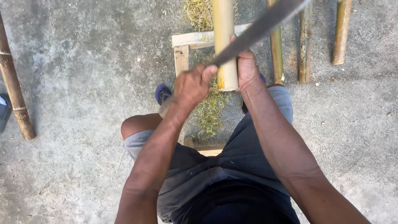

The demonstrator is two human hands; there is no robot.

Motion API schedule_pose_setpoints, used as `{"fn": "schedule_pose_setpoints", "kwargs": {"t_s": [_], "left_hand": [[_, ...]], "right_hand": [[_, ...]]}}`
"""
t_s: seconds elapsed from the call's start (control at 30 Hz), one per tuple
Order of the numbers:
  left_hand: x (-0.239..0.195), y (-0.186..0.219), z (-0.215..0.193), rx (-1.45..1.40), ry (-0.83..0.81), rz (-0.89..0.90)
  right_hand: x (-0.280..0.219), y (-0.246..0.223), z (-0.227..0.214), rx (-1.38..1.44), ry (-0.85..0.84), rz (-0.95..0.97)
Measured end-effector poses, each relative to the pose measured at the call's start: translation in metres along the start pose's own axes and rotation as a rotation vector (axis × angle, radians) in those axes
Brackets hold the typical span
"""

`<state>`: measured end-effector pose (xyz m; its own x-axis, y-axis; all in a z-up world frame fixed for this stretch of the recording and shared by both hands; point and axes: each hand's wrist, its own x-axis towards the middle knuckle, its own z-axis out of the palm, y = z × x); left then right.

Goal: Shaving and smoothing a bamboo pole with a machete.

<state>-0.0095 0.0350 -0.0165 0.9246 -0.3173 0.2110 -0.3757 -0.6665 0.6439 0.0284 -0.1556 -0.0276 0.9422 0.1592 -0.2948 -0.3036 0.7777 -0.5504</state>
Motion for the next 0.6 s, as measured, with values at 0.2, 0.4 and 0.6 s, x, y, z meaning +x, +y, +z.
{"fn": "schedule_pose_setpoints", "kwargs": {"t_s": [0.2,0.4,0.6], "left_hand": [[0.004,-0.002,-0.002,0.049,0.056,0.032],[-0.011,0.006,-0.006,-0.006,0.047,0.02],[0.007,-0.013,0.01,0.013,0.01,-0.025]], "right_hand": [[0.008,-0.001,-0.008,-0.066,0.01,0.021],[0.003,-0.007,0.011,-0.113,-0.027,0.001],[0.0,-0.007,0.014,-0.045,-0.003,-0.02]]}}
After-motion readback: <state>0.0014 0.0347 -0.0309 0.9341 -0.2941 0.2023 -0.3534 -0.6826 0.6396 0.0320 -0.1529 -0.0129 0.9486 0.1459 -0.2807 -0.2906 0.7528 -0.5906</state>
